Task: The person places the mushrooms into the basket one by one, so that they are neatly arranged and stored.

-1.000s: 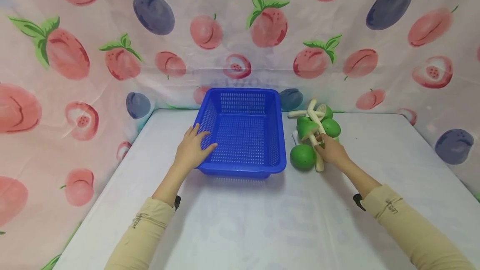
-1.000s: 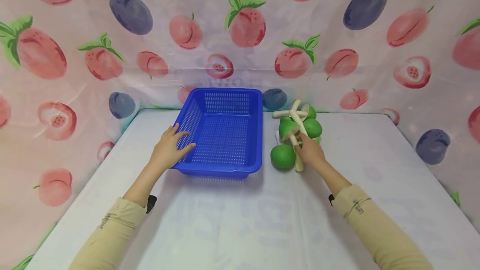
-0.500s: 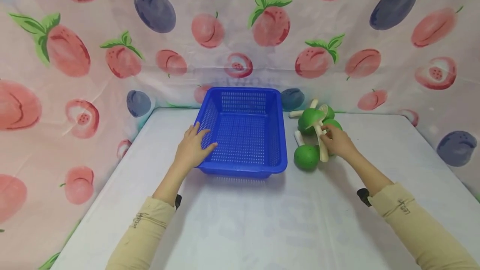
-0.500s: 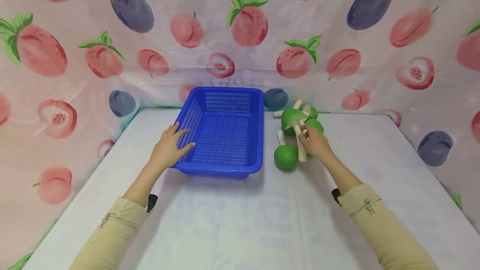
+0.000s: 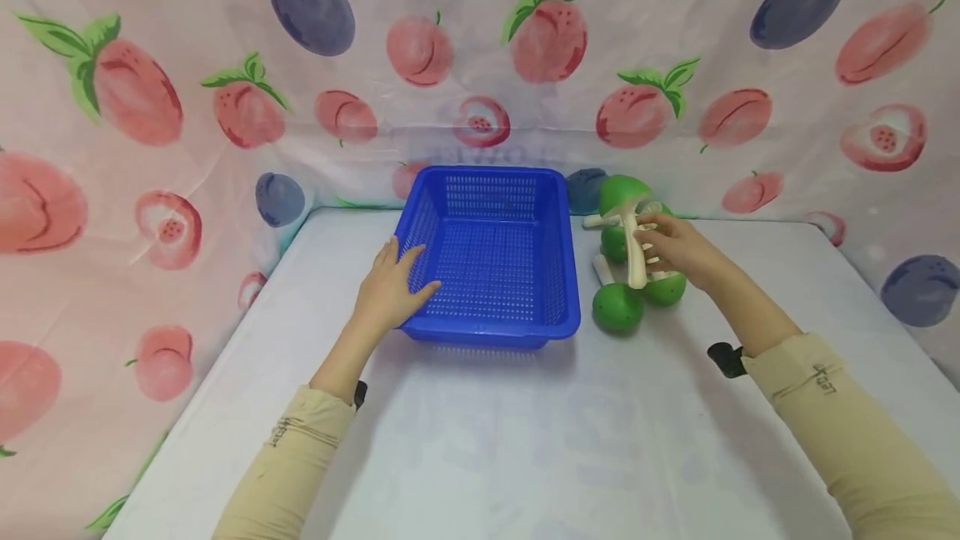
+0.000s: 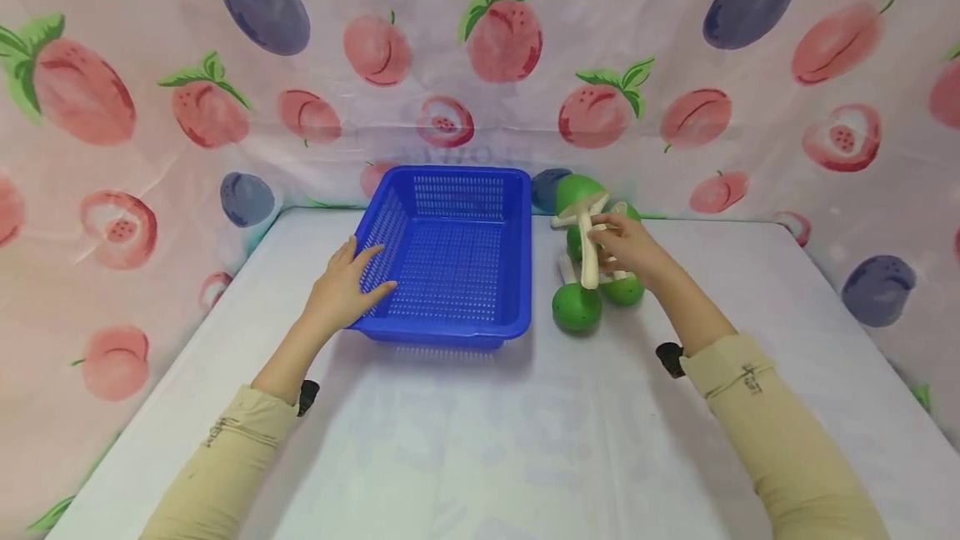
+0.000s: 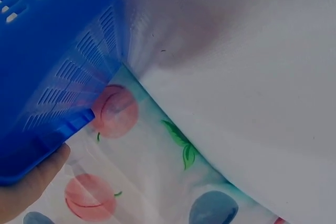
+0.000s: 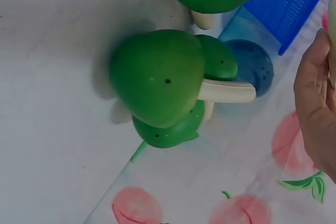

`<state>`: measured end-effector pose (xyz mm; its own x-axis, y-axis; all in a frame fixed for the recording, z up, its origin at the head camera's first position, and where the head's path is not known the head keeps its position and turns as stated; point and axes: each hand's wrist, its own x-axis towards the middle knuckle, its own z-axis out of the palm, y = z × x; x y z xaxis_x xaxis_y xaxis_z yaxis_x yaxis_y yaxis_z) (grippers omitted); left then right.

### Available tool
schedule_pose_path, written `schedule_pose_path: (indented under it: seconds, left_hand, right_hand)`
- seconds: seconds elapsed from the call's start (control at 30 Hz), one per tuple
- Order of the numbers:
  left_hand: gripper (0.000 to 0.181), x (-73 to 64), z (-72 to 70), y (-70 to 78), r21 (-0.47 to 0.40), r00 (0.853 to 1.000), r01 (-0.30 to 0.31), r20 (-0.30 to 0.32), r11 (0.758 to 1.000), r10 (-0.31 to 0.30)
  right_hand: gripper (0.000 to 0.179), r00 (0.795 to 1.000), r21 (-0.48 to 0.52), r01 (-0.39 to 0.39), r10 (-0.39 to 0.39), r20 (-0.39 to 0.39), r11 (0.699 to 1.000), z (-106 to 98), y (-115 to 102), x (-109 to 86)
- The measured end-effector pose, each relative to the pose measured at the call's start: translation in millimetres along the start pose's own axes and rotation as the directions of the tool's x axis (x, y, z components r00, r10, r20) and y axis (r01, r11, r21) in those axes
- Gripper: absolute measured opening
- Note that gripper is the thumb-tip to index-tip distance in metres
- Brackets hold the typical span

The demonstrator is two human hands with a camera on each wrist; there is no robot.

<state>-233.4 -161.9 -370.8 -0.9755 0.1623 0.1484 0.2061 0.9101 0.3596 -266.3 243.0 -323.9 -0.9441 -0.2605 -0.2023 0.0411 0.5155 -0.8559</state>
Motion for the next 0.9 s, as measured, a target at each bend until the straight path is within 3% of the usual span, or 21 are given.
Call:
schedule_pose_path:
  seconds: [0.33,0.7,0.9]
  left_hand:
    - [0.072,0.0,-1.0,-1.1,-0.031,1.0,-0.019,0.001,0.999,0.019]
    - [0.076,-2.4,-1.8,0.2,-0.063,1.0,-0.009,0.015,0.998,0.01]
    - [0.077,-1.2,-3.2,-0.8,-0.061,1.0,-0.023,0.018,0.998,0.024]
  right_hand:
    - [0.056,1.0,0.039,0.016,-0.017,0.019,0.999,-5,-32,15.0]
    - [0.049,0.999,-0.04,0.031,-0.031,0.012,0.999,-1,-62,41.8]
    - [0.046,0.999,-0.107,0.032,-0.028,0.045,0.994,9,-86,59.9]
